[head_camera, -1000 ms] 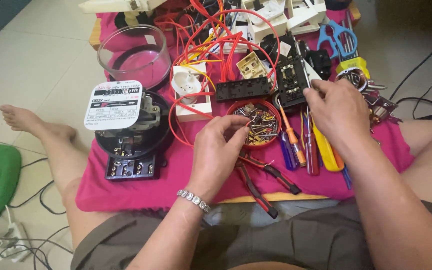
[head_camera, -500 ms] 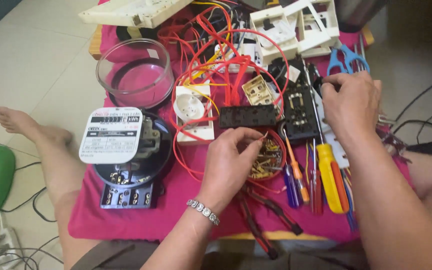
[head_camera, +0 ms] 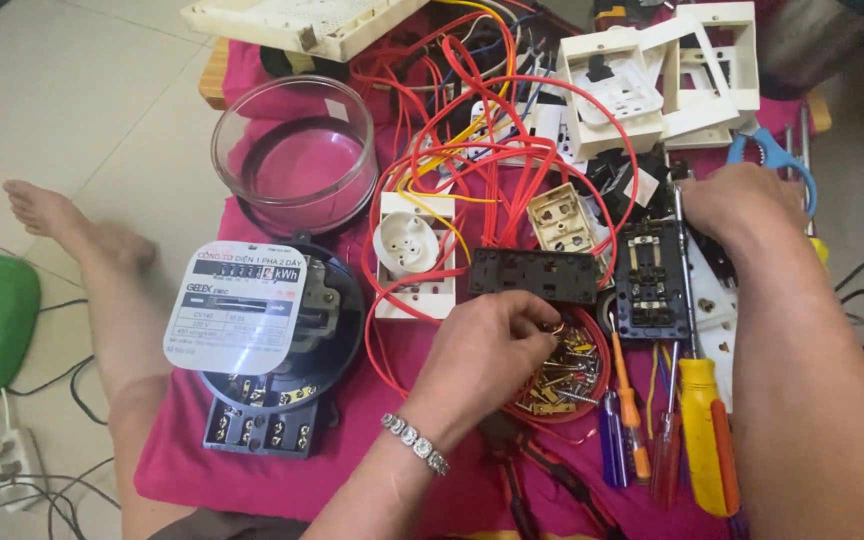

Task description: Assembling and wiring various electrical components onto a board using a screwdriver and pliers.

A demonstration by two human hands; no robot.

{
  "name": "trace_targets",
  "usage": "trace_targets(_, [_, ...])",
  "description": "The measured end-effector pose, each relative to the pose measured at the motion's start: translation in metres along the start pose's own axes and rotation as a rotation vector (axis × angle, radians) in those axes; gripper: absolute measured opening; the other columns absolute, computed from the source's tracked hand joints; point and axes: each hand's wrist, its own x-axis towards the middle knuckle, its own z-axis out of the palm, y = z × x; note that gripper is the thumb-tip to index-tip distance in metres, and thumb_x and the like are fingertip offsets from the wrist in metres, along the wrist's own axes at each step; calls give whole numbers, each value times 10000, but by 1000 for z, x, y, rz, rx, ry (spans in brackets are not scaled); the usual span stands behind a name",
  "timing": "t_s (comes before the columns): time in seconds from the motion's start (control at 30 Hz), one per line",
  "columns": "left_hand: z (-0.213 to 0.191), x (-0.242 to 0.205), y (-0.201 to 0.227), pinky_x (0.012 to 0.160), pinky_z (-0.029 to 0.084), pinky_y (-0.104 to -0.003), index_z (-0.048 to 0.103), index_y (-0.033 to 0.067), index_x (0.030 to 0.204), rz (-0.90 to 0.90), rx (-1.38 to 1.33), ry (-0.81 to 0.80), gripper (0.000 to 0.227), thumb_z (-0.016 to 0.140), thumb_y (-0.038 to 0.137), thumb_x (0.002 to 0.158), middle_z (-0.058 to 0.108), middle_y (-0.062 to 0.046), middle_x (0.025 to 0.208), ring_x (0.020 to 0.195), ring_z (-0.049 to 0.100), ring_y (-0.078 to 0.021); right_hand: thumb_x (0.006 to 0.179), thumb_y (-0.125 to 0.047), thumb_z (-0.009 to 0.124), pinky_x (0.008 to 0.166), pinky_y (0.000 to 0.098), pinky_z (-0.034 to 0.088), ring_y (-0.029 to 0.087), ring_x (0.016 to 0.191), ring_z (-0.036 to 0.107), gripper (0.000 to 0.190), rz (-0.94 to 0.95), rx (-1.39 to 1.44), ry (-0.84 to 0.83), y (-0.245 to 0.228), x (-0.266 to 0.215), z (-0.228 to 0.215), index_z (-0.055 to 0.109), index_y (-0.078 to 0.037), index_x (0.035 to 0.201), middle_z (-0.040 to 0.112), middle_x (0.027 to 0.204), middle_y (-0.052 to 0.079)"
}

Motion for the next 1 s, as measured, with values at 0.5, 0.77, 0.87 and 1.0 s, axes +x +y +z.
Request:
trace_targets(0.5, [-9,-17,8,594,525,-265,808,113,1004,-46,-31,16,225,665,173,841,722,15,717,607,632,-104,981,-263,689,805,235,611,126,898,732,300,-51,965,64,3,-68,-21,639,-79,1212,725,1070,78])
trace_targets(0.77, [-5,-37,-5,599,518,-254,789,119,985,15,-85,65,188,683,198,852,722,15,757,625,614,-103,1145,-36,584,857,233,534,114,992,641,152,-629,1213,438,42,-80,-2,471,-51,1245,657,1165,87])
trace_targets(0.87, [-1,-44,-11,595,512,-245,789,104,992,62,-136,99,190,685,194,862,722,12,759,625,604,-94,1157,-111,605,710,168,440,25,832,518,149,-570,1403,394,51,-87,-6,473,-109,1227,591,1065,-11])
trace_targets(1.0, [7,-50,-23,636,532,-218,779,63,1064,104,-323,142,222,685,153,885,767,-20,865,708,652,-88,1035,-224,588,937,162,702,34,986,751,300,-298,1684,74,36,-149,-39,486,-95,1285,658,1156,-8])
